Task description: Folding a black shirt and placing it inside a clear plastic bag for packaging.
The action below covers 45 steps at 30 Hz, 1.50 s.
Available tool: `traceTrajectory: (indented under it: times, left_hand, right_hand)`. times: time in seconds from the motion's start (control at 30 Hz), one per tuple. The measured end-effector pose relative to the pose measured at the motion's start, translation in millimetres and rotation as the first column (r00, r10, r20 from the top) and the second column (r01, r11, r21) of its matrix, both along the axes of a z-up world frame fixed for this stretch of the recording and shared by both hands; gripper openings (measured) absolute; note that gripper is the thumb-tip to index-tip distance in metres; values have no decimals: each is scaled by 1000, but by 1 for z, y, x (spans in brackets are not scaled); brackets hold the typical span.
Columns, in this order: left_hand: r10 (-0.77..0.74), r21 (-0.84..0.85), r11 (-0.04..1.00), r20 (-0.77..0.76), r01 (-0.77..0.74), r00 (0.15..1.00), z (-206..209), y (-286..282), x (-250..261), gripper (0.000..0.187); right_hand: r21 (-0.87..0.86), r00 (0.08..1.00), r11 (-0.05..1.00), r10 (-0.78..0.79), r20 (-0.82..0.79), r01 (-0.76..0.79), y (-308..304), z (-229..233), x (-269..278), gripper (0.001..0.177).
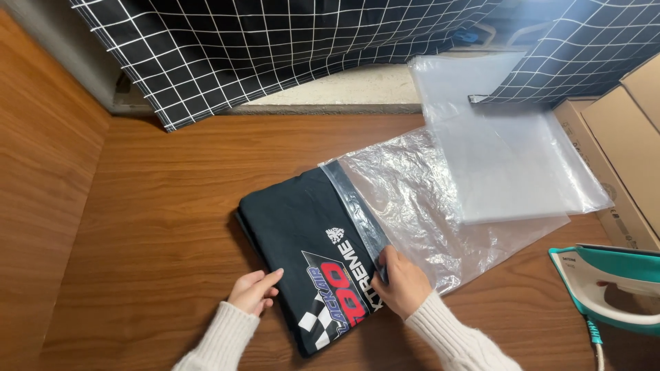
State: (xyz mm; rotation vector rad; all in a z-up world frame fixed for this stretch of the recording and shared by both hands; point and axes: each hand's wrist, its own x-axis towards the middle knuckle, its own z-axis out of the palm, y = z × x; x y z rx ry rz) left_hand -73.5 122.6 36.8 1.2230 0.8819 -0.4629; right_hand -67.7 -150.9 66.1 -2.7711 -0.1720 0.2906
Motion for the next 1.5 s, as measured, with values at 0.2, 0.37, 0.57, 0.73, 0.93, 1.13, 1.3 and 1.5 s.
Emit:
traceTrajectory:
  times: [0.2,0.37,0.57,0.73,0.93,1.13,1.3,1.5]
  left_hand:
    - [-273,219,952,277,216,921,-7,-14,-17,64]
    - [-209,67,977,444,200,871,11,-41,-33,86]
    - [159,-318,944,201,-89,967,28,-61,-30,84]
    - [329,-439,859,80,-263,941,28,-61,-26,75]
    - [352,-474,836,78,-276,933,14,-61,-23,73]
    - [388,-512,815,137,-270,911,-6,-82,-14,74]
    - [354,-544,819,230,-182,907,-52,-97,-27,73]
    - [-243,-406,887,-13,217,970,-38,-68,-51,29]
  right_hand:
    - [68,999,997,38,31,-40,-13,-11,-5,25]
    - [68,1000,997,27,-10,-26,-9,-10,-6,29]
    - [72,999,997,24,-44,-21,-10,-1,-13,32]
    - [-188,991,982,-34,-129,9,-12,-3,-16,19]
    - [-92,996,994,60,-69,-66,-18,-18,-13,16]
    - [125,996,990,71,-46,-65,-4,-4,-10,15]
    - [-51,986,997,41,-161,-50,6,18,-12,15]
    - [-259,994,964,35,-107,-62,1,14,1,18]
